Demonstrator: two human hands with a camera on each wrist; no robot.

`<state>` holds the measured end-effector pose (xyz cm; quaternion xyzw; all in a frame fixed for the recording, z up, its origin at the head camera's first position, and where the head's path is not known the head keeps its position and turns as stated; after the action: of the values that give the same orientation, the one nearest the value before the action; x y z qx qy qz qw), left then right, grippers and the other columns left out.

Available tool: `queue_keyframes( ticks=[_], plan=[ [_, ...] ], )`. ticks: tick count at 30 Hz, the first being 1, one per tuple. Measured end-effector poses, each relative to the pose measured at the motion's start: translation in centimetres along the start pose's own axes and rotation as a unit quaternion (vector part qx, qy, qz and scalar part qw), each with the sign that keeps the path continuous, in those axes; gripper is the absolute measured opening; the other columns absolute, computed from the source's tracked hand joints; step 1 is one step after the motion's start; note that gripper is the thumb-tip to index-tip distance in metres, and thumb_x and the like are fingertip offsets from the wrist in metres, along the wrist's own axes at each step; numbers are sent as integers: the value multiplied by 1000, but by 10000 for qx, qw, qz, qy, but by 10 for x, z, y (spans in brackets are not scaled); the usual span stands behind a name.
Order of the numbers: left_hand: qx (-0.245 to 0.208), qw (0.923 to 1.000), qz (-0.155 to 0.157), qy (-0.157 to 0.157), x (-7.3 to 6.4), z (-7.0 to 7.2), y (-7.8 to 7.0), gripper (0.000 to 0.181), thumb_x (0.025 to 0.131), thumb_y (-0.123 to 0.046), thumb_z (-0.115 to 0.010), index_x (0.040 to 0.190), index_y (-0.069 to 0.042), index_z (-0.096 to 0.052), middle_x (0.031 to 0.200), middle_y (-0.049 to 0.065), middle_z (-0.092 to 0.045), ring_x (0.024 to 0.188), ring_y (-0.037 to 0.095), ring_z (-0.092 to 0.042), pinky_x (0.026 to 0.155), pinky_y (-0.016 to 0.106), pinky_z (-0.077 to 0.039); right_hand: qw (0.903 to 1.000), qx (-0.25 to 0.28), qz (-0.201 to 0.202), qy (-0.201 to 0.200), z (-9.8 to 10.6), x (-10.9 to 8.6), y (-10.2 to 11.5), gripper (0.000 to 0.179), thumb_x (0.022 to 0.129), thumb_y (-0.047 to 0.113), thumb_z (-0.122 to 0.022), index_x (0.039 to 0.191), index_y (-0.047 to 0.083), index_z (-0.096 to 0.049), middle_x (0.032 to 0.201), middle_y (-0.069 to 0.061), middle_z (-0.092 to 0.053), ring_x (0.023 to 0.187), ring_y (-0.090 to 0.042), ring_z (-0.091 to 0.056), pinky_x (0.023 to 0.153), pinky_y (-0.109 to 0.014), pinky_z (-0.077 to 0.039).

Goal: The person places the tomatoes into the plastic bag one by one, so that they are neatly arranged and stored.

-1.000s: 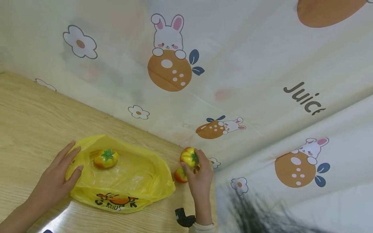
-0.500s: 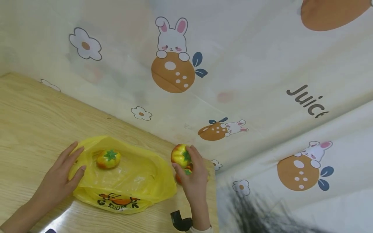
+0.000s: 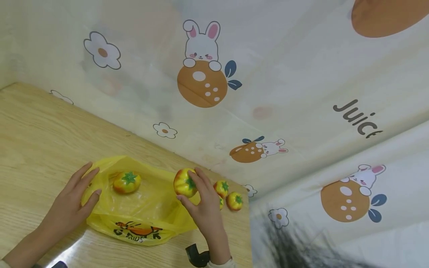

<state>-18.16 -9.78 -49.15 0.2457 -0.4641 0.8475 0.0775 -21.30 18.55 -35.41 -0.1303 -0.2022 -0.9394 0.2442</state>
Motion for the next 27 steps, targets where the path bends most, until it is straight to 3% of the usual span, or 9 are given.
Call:
queue_keyframes(
  ticks=[6, 18, 19, 21, 24, 25, 26, 27],
  plan=[
    [15, 10000, -57, -66, 2, 0, 0, 64, 83, -7, -63, 141, -6, -35, 150, 11, -26, 117, 44, -44, 79, 59, -42, 9993, 57, 179, 309, -14, 2, 8, 61, 80, 37, -68, 135, 22, -46, 143, -3, -40, 125, -25, -47, 95, -40, -48],
    [45, 10000, -4, 72, -1, -1, -1, 61, 85, -8, -62, 140, -5, -36, 148, 17, -27, 122, 45, -38, 80, 63, -41, 9936, 56, 338, 1074, -54, -8, 19, 61, 80, 38, -67, 135, 28, -43, 143, 0, -40, 123, -19, -49, 92, -30, -50],
    [71, 9999, -33, 68, -1, -1, -2, 60, 85, -9, -62, 139, -5, -36, 148, 16, -27, 122, 44, -38, 82, 62, -41, 9931, 28, 316, 1130, -57, -9, 19, 61, 80, 38, -67, 135, 28, -43, 143, -1, -40, 123, -19, -49, 92, -30, -50],
    [116, 9998, -174, 5, 0, 0, -3, 60, 84, -9, -63, 139, -5, -38, 147, 16, -29, 121, 41, -40, 99, 46, -41, 9918, -21, 220, 1258, -65, -10, 18, 61, 80, 38, -67, 135, 29, -43, 143, 1, -40, 123, -18, -49, 92, -31, -50],
    [251, 9987, -431, -107, 7, 1, -5, 61, 82, -8, -65, 138, -5, -39, 146, 15, -31, 118, 38, -43, 96, 36, -44, 9901, -99, 74, 1397, -76, -9, 15, 61, 80, 39, -67, 135, 30, -42, 144, 3, -38, 124, -18, -48, 93, -31, -49],
    [291, 9983, -483, -126, 9, 1, -6, 62, 82, -8, -65, 138, -5, -40, 145, 15, -32, 117, 37, -44, 100, 25, -41, 9898, -120, 49, 1419, -79, -9, 14, 60, 80, 39, -67, 135, 29, -43, 144, 3, -38, 124, -18, -48, 93, -32, -49],
    [343, 9980, -518, -145, 12, 2, -7, 62, 81, -7, -66, 138, -5, -40, 145, 15, -32, 116, 37, -45, 97, 25, -43, 9897, -125, 26, 1428, -82, -8, 14, 60, 80, 39, -67, 135, 29, -43, 144, 3, -38, 124, -18, -48, 93, -32, -49],
    [346, 9979, -527, -131, 14, 2, -8, 62, 81, -7, -66, 137, -4, -40, 145, 15, -32, 115, 37, -46, 92, 36, -47, 9898, -131, -2, 1419, -84, -7, 13, 60, 80, 38, -68, 134, 28, -44, 144, 2, -39, 123, -18, -48, 93, -32, -49]
  ],
)
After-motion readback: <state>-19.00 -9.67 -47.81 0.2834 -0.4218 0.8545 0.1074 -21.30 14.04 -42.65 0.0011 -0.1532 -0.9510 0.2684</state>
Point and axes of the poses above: each hand's wrist, its own x-axis towards the middle knuckle, its own z-axis out of the back of the hand, y = z × x, the point moved 3 cm from there along x, towards the middle knuckle
